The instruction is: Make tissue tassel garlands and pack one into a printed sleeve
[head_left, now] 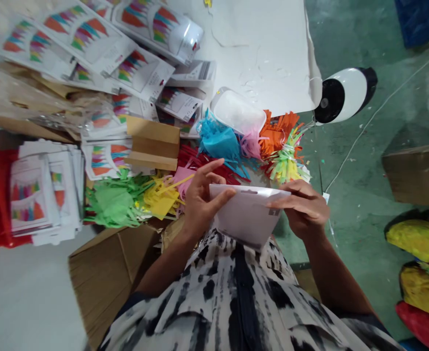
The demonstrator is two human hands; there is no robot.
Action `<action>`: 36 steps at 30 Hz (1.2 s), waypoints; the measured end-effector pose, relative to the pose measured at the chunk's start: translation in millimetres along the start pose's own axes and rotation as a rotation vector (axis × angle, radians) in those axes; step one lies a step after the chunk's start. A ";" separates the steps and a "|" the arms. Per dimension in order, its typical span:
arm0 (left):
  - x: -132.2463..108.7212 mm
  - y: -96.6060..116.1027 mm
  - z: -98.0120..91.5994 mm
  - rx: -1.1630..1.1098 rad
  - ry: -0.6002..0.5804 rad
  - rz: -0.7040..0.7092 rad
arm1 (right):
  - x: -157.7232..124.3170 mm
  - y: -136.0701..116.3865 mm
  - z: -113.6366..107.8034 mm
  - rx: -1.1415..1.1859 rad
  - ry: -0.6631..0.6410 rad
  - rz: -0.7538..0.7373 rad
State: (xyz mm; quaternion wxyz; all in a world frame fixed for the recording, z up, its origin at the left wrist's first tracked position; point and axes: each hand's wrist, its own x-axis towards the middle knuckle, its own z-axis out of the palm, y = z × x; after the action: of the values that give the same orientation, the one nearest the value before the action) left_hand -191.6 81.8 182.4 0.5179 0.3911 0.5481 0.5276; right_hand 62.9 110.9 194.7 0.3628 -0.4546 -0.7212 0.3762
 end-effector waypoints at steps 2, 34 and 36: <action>3.5 -0.3 0.0 -0.056 -0.063 -0.197 | -2.0 -2.4 -1.2 -0.017 -0.033 0.023; 12.1 -31.2 1.5 -0.143 -0.089 -0.491 | -4.3 24.7 46.2 0.310 0.120 0.614; 14.9 -37.6 4.4 -0.180 -0.087 -0.525 | -3.6 31.6 48.2 0.305 0.109 0.624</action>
State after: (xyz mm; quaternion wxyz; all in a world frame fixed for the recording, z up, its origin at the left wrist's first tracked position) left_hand -185.3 92.0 143.6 0.6927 0.2105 0.5589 0.4044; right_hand 34.4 106.8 144.5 0.3322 -0.6131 -0.4625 0.5476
